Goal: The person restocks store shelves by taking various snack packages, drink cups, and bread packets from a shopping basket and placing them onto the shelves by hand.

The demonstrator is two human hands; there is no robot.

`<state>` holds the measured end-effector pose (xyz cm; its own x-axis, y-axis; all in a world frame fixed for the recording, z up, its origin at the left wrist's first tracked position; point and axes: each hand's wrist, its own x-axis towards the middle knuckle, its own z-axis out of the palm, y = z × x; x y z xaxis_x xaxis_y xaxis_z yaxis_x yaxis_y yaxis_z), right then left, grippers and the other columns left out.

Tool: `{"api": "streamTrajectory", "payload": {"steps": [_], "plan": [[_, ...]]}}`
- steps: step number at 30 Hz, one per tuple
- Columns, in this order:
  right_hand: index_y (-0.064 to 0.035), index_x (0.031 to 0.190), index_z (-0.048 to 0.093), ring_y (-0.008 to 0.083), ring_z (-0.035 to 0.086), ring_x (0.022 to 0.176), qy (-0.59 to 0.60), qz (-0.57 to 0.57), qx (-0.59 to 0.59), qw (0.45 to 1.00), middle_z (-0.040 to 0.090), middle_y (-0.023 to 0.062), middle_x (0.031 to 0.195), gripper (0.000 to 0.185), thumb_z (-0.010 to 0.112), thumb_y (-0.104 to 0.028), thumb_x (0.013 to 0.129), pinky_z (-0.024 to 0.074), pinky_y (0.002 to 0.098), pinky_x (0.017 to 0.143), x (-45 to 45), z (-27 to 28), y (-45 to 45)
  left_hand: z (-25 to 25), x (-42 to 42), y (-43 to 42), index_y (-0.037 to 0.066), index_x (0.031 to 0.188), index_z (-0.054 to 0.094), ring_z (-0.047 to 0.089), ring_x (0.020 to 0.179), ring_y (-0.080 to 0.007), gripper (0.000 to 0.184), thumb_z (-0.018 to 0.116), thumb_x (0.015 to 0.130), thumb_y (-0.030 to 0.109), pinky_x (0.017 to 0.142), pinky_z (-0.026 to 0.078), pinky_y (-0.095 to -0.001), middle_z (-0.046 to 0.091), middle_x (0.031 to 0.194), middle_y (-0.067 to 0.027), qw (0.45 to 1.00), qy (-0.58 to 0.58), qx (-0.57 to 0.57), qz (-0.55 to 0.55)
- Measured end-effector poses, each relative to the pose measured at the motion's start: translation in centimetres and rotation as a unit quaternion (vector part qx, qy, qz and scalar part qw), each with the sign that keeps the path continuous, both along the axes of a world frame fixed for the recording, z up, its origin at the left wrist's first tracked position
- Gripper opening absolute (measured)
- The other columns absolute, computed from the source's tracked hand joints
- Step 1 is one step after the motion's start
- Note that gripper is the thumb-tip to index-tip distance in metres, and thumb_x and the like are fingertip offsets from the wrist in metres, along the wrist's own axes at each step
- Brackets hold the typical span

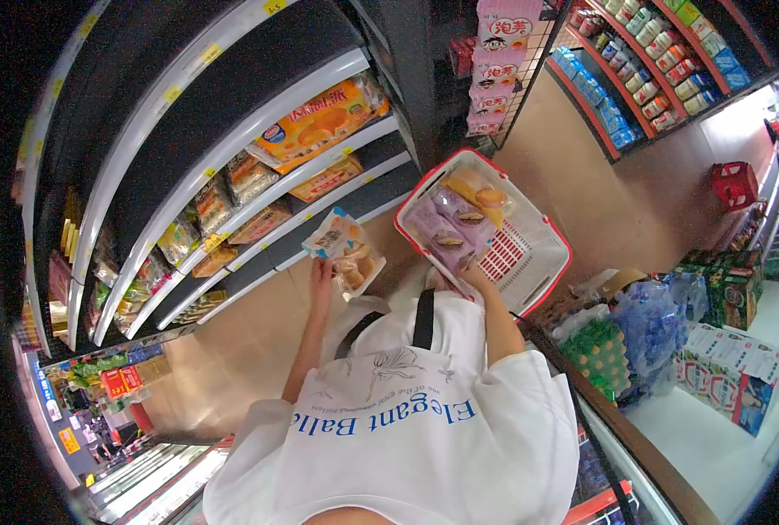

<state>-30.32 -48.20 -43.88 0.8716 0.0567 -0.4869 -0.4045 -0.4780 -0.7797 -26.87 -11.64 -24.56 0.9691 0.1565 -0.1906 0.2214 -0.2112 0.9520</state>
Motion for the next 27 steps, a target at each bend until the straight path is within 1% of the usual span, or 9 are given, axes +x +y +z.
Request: {"api": "streamTrajectory", "payload": {"steps": [3,5,7,9,15,17,23,25,27], "plan": [[0.0021,0.089,0.061,0.0345,0.058,0.085,0.019,0.203,-0.009,0.979,0.058,0.0258,0.092,0.036,0.056,-0.030,0.074,0.0457,0.0390,0.074,1.3,3.9,-2.1,0.7,0.6,-0.9,0.006,0.088,0.046,0.046,0.072,-0.0092,0.017,0.043,0.092,0.022,0.066,0.039,-0.0229,0.047,0.076,-0.0006,1.000,0.007,-0.028,-0.004],[0.0003,0.090,0.063,0.0318,0.060,0.081,0.121,0.134,-0.224,0.958,0.062,0.0206,0.083,0.033,0.057,-0.028,0.074,0.0473,0.0398,0.072,1.8,10.8,-2.2,1.9,1.2,-1.4,0.005,0.088,0.046,0.046,0.071,-0.0090,0.016,0.043,0.091,0.020,0.067,0.040,-0.0233,0.046,0.075,-0.0008,0.999,0.008,0.008,-0.031],[0.0002,0.092,0.061,0.0363,0.059,0.082,0.088,0.120,-0.343,0.927,0.061,0.0213,0.084,0.036,0.057,-0.032,0.075,0.0468,0.0428,0.072,1.8,7.6,-4.7,3.3,2.0,-1.8,0.004,0.087,0.047,0.045,0.071,-0.0092,0.016,0.044,0.091,0.020,0.067,0.040,-0.0234,0.046,0.075,-0.0010,0.998,0.006,0.009,-0.065],[0.0002,0.098,0.057,0.0378,0.058,0.082,-0.002,0.000,-0.346,0.938,0.062,0.0204,0.084,0.037,0.056,-0.030,0.076,0.0462,0.0438,0.073,2.2,14.4,-4.5,5.2,2.8,-2.8,0.004,0.087,0.048,0.045,0.070,-0.0094,0.016,0.045,0.090,0.020,0.067,0.040,-0.0235,0.046,0.075,-0.0012,0.995,0.004,0.009,-0.100],[-0.0023,0.111,0.048,0.0301,0.055,0.095,-0.285,-0.011,-0.057,0.957,0.057,0.0186,0.101,0.047,0.062,-0.028,0.075,0.0429,0.0365,0.081,7.0,33.5,0.9,13.3,4.3,-8.1,0.002,0.085,0.050,0.052,0.071,-0.0164,0.014,0.051,0.084,0.016,0.064,0.042,-0.0294,0.052,0.074,-0.0056,0.951,0.046,0.017,-0.305],[-0.0033,0.106,0.051,0.0294,0.054,0.093,-0.353,-0.010,0.054,0.934,0.057,0.0187,0.097,0.042,0.062,-0.030,0.075,0.0429,0.0347,0.079,7.5,33.5,1.2,15.4,4.6,-9.9,0.002,0.086,0.051,0.054,0.074,-0.0256,0.013,0.052,0.082,0.014,0.066,0.042,-0.0336,0.054,0.078,-0.0108,0.861,-0.121,0.152,-0.470],[-0.0022,0.099,0.052,0.0228,0.055,0.080,-0.084,0.210,-0.033,0.973,0.059,0.0120,0.090,0.025,0.057,-0.019,0.081,0.0433,0.0314,0.068,6.1,32.7,-2.3,14.7,5.6,-12.4,0.003,0.090,0.052,0.057,0.084,-0.0174,0.011,0.051,0.083,0.013,0.070,0.044,-0.0305,0.056,0.083,-0.0103,0.829,-0.147,0.168,-0.512],[-0.0007,0.092,0.052,0.0221,0.052,0.069,-0.001,0.040,0.055,0.998,0.056,0.0126,0.079,0.020,0.054,-0.018,0.083,0.0426,0.0334,0.062,4.2,31.7,-4.0,13.4,5.4,-12.5,0.003,0.091,0.052,0.057,0.083,-0.0186,0.011,0.051,0.084,0.012,0.072,0.045,-0.0299,0.057,0.085,-0.0096,0.879,-0.108,0.091,-0.456],[-0.0019,0.082,0.051,0.0127,0.051,0.055,-0.122,-0.080,0.046,0.988,0.053,0.0093,0.066,0.015,0.052,-0.017,0.085,0.0413,0.0266,0.052,2.4,29.1,-6.8,11.0,5.2,-11.9,0.003,0.092,0.052,0.058,0.083,-0.0198,0.011,0.051,0.084,0.011,0.073,0.045,-0.0293,0.058,0.086,-0.0088,0.917,-0.065,0.013,-0.394]]}}
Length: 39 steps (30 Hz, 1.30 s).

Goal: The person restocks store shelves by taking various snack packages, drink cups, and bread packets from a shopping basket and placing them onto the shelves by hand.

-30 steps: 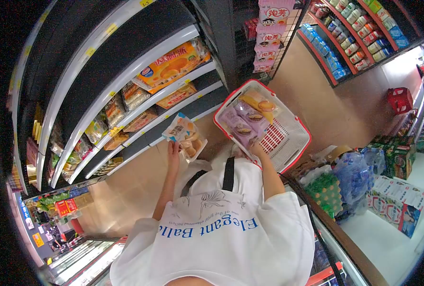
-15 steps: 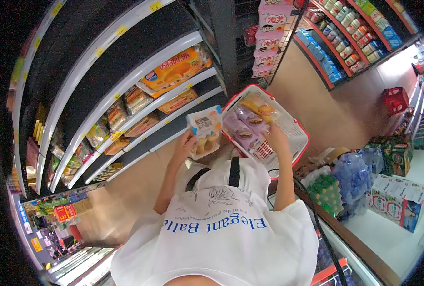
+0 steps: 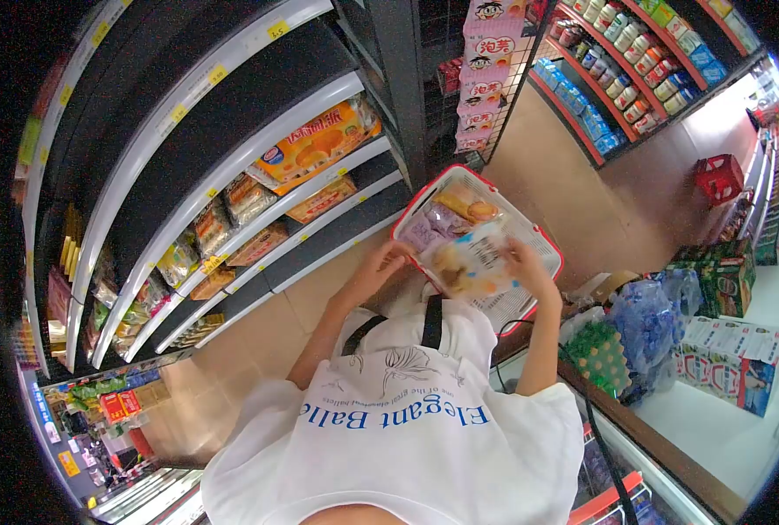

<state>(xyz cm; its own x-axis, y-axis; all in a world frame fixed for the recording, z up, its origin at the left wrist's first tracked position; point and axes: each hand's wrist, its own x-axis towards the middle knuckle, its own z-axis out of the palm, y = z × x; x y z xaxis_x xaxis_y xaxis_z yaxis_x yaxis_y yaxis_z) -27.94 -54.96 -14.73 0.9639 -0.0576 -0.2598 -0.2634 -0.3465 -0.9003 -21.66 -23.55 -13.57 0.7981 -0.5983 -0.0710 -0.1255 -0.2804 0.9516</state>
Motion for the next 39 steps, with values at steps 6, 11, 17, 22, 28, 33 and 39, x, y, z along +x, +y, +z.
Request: {"api": "streamTrajectory", "payload": {"steps": [6,11,17,22,28,33,39], "plan": [[-0.0023,0.085,0.052,0.0346,0.059,0.077,0.043,-0.085,-0.354,0.931,0.059,0.0224,0.081,0.017,0.050,-0.018,0.082,0.0448,0.0429,0.065,-1.4,-8.2,-4.9,-7.9,0.0,5.5,0.004,0.098,0.053,0.059,0.082,-0.0148,0.014,0.048,0.087,0.011,0.072,0.047,-0.0276,0.060,0.091,-0.0071,0.985,0.111,-0.010,0.135],[-0.0016,0.096,0.054,0.0396,0.057,0.084,0.177,-0.070,-0.349,0.918,0.060,0.0231,0.085,0.029,0.052,-0.025,0.079,0.0442,0.0451,0.073,-3.8,-23.5,-5.1,-12.0,-1.9,9.2,0.002,0.097,0.052,0.059,0.079,-0.0146,0.014,0.047,0.087,0.011,0.070,0.048,-0.0265,0.060,0.089,-0.0065,0.976,0.106,0.054,0.180],[0.0036,0.097,0.055,0.0338,0.060,0.073,0.140,-0.072,-0.241,0.958,0.060,0.0219,0.083,0.033,0.050,-0.024,0.079,0.0460,0.0413,0.067,-4.7,-31.4,2.0,-15.2,-4.7,11.6,0.001,0.097,0.052,0.059,0.077,-0.0137,0.016,0.047,0.087,0.013,0.069,0.048,-0.0257,0.060,0.085,-0.0072,0.959,0.189,0.058,0.204],[0.0032,0.092,0.056,0.0234,0.058,0.067,0.203,-0.161,-0.053,0.964,0.059,0.0140,0.078,0.028,0.049,-0.022,0.080,0.0458,0.0342,0.058,-4.2,-30.4,1.4,-14.8,-5.3,12.0,0.003,0.099,0.052,0.056,0.078,-0.0132,0.016,0.048,0.087,0.013,0.071,0.046,-0.0251,0.058,0.086,-0.0062,0.956,0.188,0.012,0.226],[-0.0055,0.107,0.049,0.0198,0.055,0.069,0.040,-0.023,0.063,0.997,0.057,0.0078,0.086,0.033,0.048,-0.027,0.083,0.0457,0.0332,0.061,-9.2,-37.5,-3.2,-15.0,-6.3,11.9,0.002,0.097,0.052,0.058,0.077,-0.0131,0.015,0.047,0.086,0.011,0.069,0.047,-0.0256,0.060,0.084,-0.0059,0.947,0.185,0.030,0.261],[-0.0096,0.111,0.047,0.0195,0.053,0.085,0.318,-0.120,0.107,0.934,0.056,0.0059,0.094,0.037,0.049,-0.033,0.082,0.0422,0.0310,0.072,-5.7,-27.4,2.8,-18.2,-7.5,12.4,0.002,0.097,0.053,0.059,0.075,-0.0141,0.017,0.049,0.085,0.013,0.068,0.047,-0.0260,0.061,0.083,-0.0057,0.941,0.230,0.013,0.249],[0.0075,0.105,0.047,0.0369,0.055,0.085,0.130,-0.267,-0.219,0.929,0.055,0.0233,0.093,0.043,0.051,-0.028,0.081,0.0445,0.0434,0.072,-4.0,-32.4,2.5,-18.7,-8.8,14.5,0.001,0.095,0.054,0.061,0.070,-0.0152,0.020,0.052,0.083,0.017,0.065,0.048,-0.0279,0.063,0.079,-0.0075,0.940,0.211,0.005,0.266]]}}
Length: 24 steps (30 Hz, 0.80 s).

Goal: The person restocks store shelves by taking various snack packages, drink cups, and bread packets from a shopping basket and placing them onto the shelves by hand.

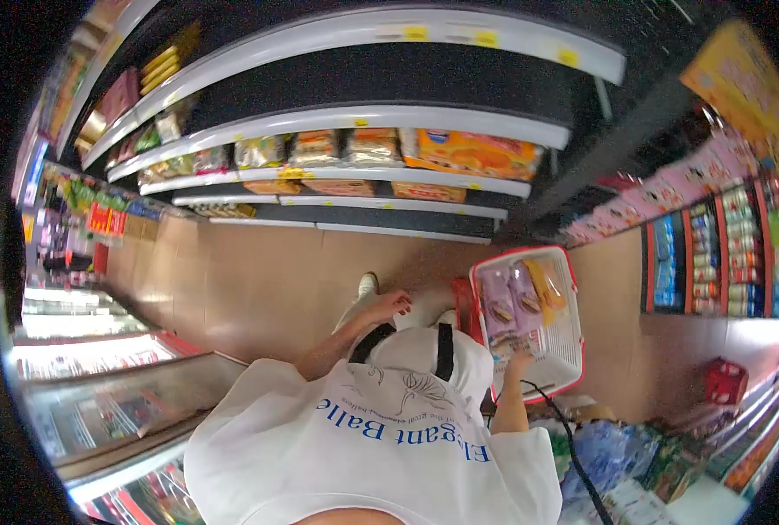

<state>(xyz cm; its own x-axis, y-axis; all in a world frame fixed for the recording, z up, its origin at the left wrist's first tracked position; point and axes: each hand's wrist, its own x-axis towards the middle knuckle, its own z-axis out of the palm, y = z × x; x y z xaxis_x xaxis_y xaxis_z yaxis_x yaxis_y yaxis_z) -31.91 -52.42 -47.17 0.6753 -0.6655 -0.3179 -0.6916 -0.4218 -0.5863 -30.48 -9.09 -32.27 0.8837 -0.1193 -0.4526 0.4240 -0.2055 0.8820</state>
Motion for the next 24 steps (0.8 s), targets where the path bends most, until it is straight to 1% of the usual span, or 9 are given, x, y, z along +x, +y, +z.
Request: {"api": "streamTrajectory", "payload": {"steps": [3,7,9,12,14,16,18,22,24], "plan": [[0.0082,0.102,0.044,0.0405,0.053,0.081,-0.037,-0.025,-0.269,0.962,0.052,0.0250,0.093,0.033,0.046,-0.018,0.081,0.0441,0.0465,0.070,2.2,10.8,5.0,1.1,-0.4,3.1,0.001,0.095,0.055,0.061,0.071,-0.0146,0.021,0.051,0.083,0.018,0.064,0.048,-0.0281,0.063,0.079,-0.0073,1.000,0.020,-0.014,0.017],[0.0065,0.101,0.044,0.0373,0.053,0.079,-0.232,-0.008,-0.207,0.950,0.051,0.0217,0.094,0.027,0.047,-0.013,0.082,0.0445,0.0449,0.069,7.8,16.3,10.5,0.7,-0.4,8.3,0.000,0.095,0.055,0.060,0.070,-0.0144,0.021,0.051,0.084,0.017,0.063,0.048,-0.0266,0.062,0.078,-0.0080,0.996,0.023,0.004,0.090],[0.0038,0.100,0.045,0.0305,0.053,0.078,-0.310,-0.021,-0.005,0.950,0.052,0.0164,0.093,0.022,0.050,-0.007,0.082,0.0449,0.0403,0.070,10.9,24.3,17.9,-0.8,-0.6,10.6,0.001,0.096,0.055,0.059,0.069,-0.0140,0.020,0.051,0.084,0.016,0.061,0.048,-0.0259,0.062,0.078,-0.0081,0.988,0.010,-0.025,0.151],[-0.0004,0.091,0.045,0.0207,0.050,0.078,-0.365,0.100,0.018,0.925,0.048,0.0098,0.080,0.021,0.060,-0.007,0.078,0.0420,0.0312,0.069,16.3,18.0,20.7,1.1,-0.1,14.0,0.002,0.096,0.056,0.059,0.069,-0.0147,0.019,0.050,0.085,0.017,0.060,0.048,-0.0284,0.061,0.078,-0.0070,0.979,0.009,-0.092,0.180],[-0.0016,0.089,0.045,0.0176,0.050,0.073,-0.391,0.169,0.010,0.905,0.048,0.0079,0.080,0.019,0.060,-0.004,0.078,0.0423,0.0267,0.068,16.9,23.2,28.3,0.1,0.4,16.2,0.003,0.096,0.056,0.059,0.069,-0.0152,0.020,0.051,0.084,0.018,0.058,0.048,-0.0288,0.061,0.079,-0.0067,0.970,0.027,-0.130,0.205],[-0.0010,0.093,0.048,0.0198,0.052,0.075,-0.452,0.191,0.135,0.861,0.052,0.0085,0.082,0.018,0.058,-0.005,0.078,0.0433,0.0301,0.071,18.1,22.9,34.2,-1.9,1.8,19.1,0.004,0.096,0.057,0.060,0.069,-0.0157,0.021,0.052,0.084,0.020,0.057,0.048,-0.0292,0.062,0.079,-0.0063,0.959,0.043,-0.168,0.225],[-0.0023,0.091,0.049,0.0179,0.052,0.073,-0.403,0.274,0.144,0.861,0.051,0.0076,0.080,0.019,0.060,-0.003,0.076,0.0431,0.0301,0.070,17.2,24.5,42.3,-3.8,3.3,23.2,0.007,0.098,0.057,0.060,0.071,-0.0156,0.022,0.053,0.082,0.022,0.054,0.045,-0.0275,0.062,0.081,-0.0060,0.965,0.028,-0.154,0.210],[-0.0021,0.093,0.048,0.0162,0.052,0.068,-0.364,0.359,0.157,0.845,0.050,0.0065,0.080,0.022,0.060,-0.001,0.075,0.0431,0.0271,0.068,16.1,24.9,49.6,-2.3,5.2,28.1,0.010,0.100,0.057,0.060,0.071,-0.0135,0.024,0.054,0.081,0.024,0.054,0.042,-0.0250,0.062,0.083,-0.0048,0.953,0.022,-0.197,0.230],[-0.0011,0.095,0.047,0.0154,0.053,0.066,-0.368,0.393,0.123,0.834,0.050,0.0062,0.082,0.022,0.060,-0.002,0.077,0.0440,0.0256,0.067,17.7,25.3,51.0,-0.2,6.4,29.8,0.011,0.102,0.056,0.061,0.085,-0.0162,0.024,0.056,0.082,0.025,0.064,0.047,-0.0261,0.061,0.095,-0.0060,0.953,0.081,-0.146,0.254]]}}
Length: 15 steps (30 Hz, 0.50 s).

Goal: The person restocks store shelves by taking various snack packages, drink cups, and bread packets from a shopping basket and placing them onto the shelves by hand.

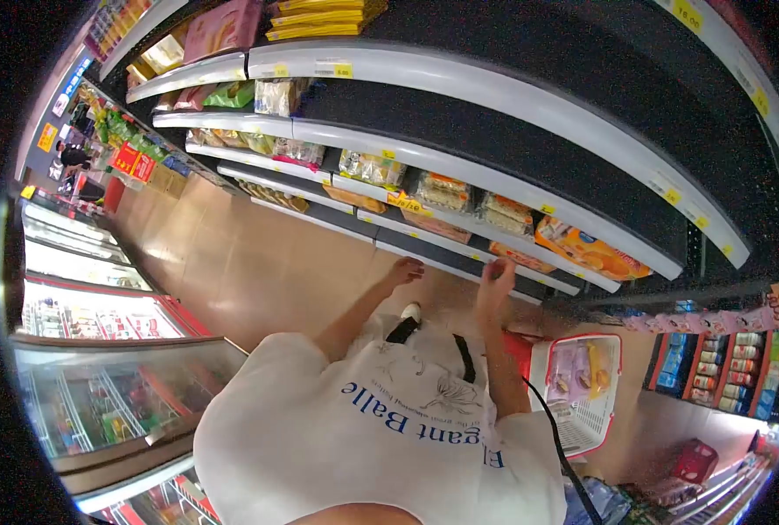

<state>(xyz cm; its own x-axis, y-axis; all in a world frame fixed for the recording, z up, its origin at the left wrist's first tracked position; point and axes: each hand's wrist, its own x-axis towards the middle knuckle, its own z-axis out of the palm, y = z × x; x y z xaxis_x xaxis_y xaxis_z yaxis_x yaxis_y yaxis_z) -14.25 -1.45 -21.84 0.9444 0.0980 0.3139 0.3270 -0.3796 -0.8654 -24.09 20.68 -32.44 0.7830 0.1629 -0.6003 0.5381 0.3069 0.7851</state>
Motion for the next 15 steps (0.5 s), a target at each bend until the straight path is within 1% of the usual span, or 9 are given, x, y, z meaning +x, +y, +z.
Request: {"api": "streamTrajectory", "payload": {"steps": [2,4,6,7,8,9,11,13,15], "plan": [[-0.0002,0.099,0.047,0.0162,0.052,0.076,-0.086,-0.097,0.014,0.992,0.049,0.0081,0.087,0.026,0.059,0.000,0.076,0.0442,0.0269,0.072,3.8,-0.3,-1.1,1.8,0.1,1.1,0.013,0.102,0.056,0.061,0.085,-0.0153,0.025,0.056,0.082,0.026,0.065,0.046,-0.0256,0.061,0.096,-0.0056,1.000,-0.001,0.002,0.003],[0.0003,0.102,0.045,0.0190,0.049,0.091,-0.168,-0.125,0.124,0.970,0.048,0.0105,0.096,0.031,0.057,0.004,0.074,0.0421,0.0312,0.082,6.2,5.2,-2.8,3.0,0.1,2.1,0.014,0.102,0.056,0.061,0.086,-0.0143,0.025,0.056,0.081,0.027,0.065,0.045,-0.0250,0.061,0.097,-0.0051,1.000,-0.003,0.003,0.008],[0.0000,0.104,0.044,0.0247,0.043,0.104,-0.275,-0.247,-0.065,0.927,0.046,0.0140,0.103,0.036,0.056,0.006,0.070,0.0364,0.0369,0.089,9.3,7.6,-6.5,3.4,-0.5,2.6,0.014,0.102,0.056,0.060,0.086,-0.0149,0.026,0.054,0.082,0.030,0.071,0.045,-0.0275,0.061,0.096,-0.0046,0.999,0.017,-0.018,0.035],[0.0012,0.106,0.042,0.0296,0.042,0.102,-0.277,-0.252,-0.133,0.918,0.045,0.0162,0.104,0.041,0.054,0.008,0.067,0.0333,0.0402,0.090,10.5,8.4,-8.8,3.0,-0.8,3.2,0.014,0.102,0.056,0.060,0.086,-0.0149,0.026,0.054,0.082,0.030,0.071,0.045,-0.0275,0.061,0.096,-0.0046,0.999,0.017,-0.021,0.031],[0.0023,0.108,0.041,0.0346,0.042,0.101,-0.278,-0.255,-0.201,0.904,0.043,0.0184,0.106,0.046,0.053,0.009,0.065,0.0302,0.0434,0.090,11.2,8.9,-10.6,2.4,-1.1,3.8,0.014,0.102,0.055,0.060,0.086,-0.0146,0.026,0.053,0.082,0.030,0.072,0.044,-0.0279,0.061,0.096,-0.0041,0.997,0.002,-0.065,0.029],[0.0023,0.108,0.041,0.0346,0.042,0.101,-0.277,-0.258,-0.205,0.903,0.043,0.0184,0.106,0.046,0.053,0.009,0.065,0.0302,0.0434,0.090,11.3,9.2,-11.7,2.0,-1.4,4.3,0.014,0.103,0.055,0.060,0.086,-0.0143,0.026,0.052,0.083,0.031,0.074,0.044,-0.0282,0.061,0.096,-0.0036,0.994,-0.013,-0.109,0.028],[0.0032,0.115,0.039,0.0374,0.041,0.106,-0.281,-0.205,-0.329,0.878,0.043,0.0195,0.111,0.051,0.053,0.008,0.066,0.0314,0.0447,0.092,11.2,9.9,-13.1,2.1,-1.4,4.9,0.014,0.103,0.055,0.059,0.086,-0.0141,0.025,0.050,0.084,0.030,0.075,0.043,-0.0282,0.061,0.096,-0.0034,0.996,0.007,-0.084,0.028],[0.0038,0.117,0.037,0.0387,0.040,0.108,-0.269,-0.191,-0.324,0.887,0.042,0.0203,0.114,0.054,0.055,0.007,0.066,0.0317,0.0445,0.092,10.5,9.9,-13.4,2.2,-1.0,5.2,0.014,0.103,0.054,0.059,0.086,-0.0139,0.025,0.049,0.085,0.029,0.075,0.043,-0.0282,0.061,0.096,-0.0031,0.998,0.024,-0.060,0.029],[0.0043,0.119,0.035,0.0399,0.039,0.110,-0.253,-0.176,-0.319,0.896,0.041,0.0211,0.117,0.057,0.056,0.006,0.067,0.0321,0.0443,0.093,9.7,10.0,-13.9,2.3,-0.9,5.2,0.013,0.098,0.056,0.060,0.077,-0.0105,0.019,0.051,0.083,0.023,0.061,0.042,-0.0248,0.062,0.087,-0.0010,0.995,0.023,-0.044,0.084]]}}
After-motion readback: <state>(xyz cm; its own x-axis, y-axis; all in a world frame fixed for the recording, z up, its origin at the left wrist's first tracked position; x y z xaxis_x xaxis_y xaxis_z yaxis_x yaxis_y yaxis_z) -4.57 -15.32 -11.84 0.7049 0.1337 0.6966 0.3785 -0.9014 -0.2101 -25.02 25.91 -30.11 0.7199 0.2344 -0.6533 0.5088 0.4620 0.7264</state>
